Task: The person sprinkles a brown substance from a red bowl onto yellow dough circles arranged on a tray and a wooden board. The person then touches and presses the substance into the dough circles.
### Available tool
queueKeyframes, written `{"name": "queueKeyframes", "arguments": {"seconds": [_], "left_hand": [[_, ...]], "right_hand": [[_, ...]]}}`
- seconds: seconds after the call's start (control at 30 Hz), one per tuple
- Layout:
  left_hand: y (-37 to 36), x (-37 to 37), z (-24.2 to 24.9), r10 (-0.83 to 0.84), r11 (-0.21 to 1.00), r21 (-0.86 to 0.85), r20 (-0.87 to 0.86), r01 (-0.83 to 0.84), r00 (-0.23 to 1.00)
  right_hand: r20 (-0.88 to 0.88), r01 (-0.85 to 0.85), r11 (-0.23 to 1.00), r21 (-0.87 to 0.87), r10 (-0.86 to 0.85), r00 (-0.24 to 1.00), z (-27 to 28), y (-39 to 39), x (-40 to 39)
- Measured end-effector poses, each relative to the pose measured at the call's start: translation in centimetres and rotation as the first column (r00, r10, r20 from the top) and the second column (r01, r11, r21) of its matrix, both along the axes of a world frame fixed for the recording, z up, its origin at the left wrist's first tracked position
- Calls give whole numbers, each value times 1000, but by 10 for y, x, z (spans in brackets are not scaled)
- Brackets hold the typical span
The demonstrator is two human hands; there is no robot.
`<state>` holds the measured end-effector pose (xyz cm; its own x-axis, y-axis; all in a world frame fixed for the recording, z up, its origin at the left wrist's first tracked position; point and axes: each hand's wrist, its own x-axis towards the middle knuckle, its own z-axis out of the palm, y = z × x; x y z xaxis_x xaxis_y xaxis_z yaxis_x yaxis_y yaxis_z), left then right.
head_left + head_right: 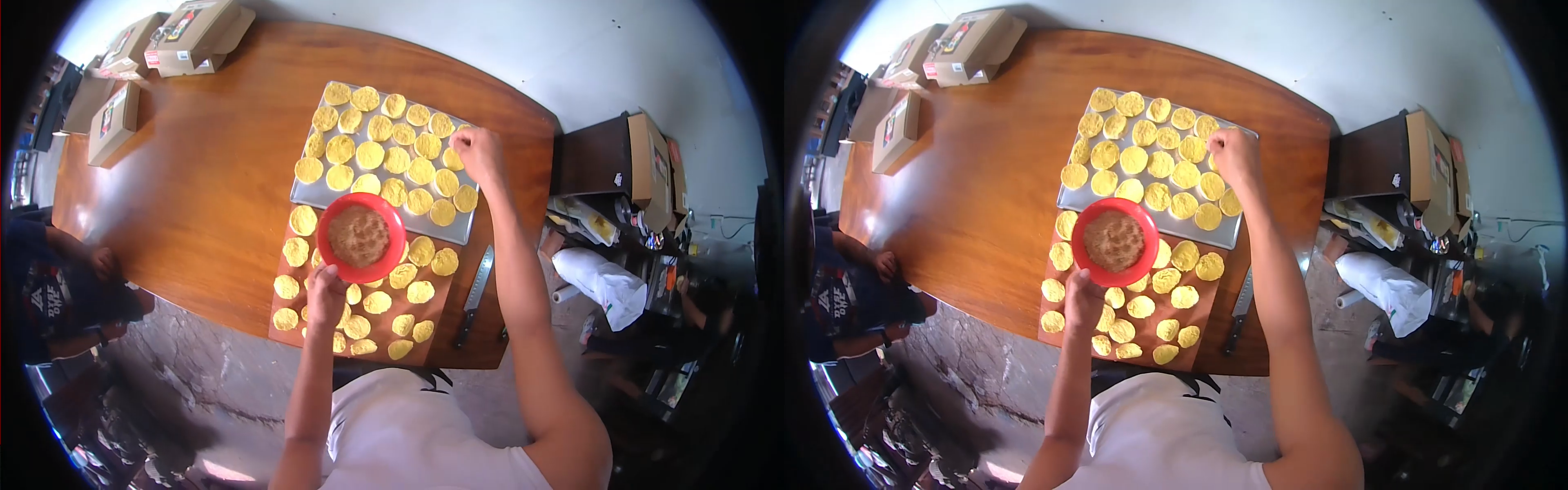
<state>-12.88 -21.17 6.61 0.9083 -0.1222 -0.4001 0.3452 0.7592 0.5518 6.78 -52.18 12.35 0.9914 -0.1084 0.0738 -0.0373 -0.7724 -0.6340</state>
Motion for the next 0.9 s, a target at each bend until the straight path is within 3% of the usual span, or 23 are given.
{"name": "queueKeyframes", "arguments": {"seconds": [0.03, 0.07, 0.1, 0.47, 0.77, 0.83, 0.9], "left_hand": [[14, -6, -10, -44, 999, 27, 11, 44, 999], [21, -7, -9, -89, 995, 54, 21, 87, 996], [21, -11, -8, -24, 999, 47, 33, 22, 999], [48, -42, -19, 42, 999, 29, -77, -40, 996], [48, -35, -6, 61, 997, 52, -53, -58, 997], [45, -32, -2, 105, 992, 72, -25, -103, 994], [44, -30, 1, 111, 992, 72, -34, -108, 993]], "right_hand": [[6, -2, 994, -108, 3, 1000, -5, -4, 10], [-1, -4, 994, -109, 4, 1000, -8, -7, 19], [-25, 4, 993, -116, -7, 1000, -12, -10, 26], [-76, 35, 993, -114, -44, 996, -6, 8, 42], [-86, 32, 989, -143, -44, 995, -16, -2, 32], [-113, 29, 971, -236, -57, 992, -16, -7, 32], [-107, 51, 980, -193, -72, 992, -13, -7, 31]]}}
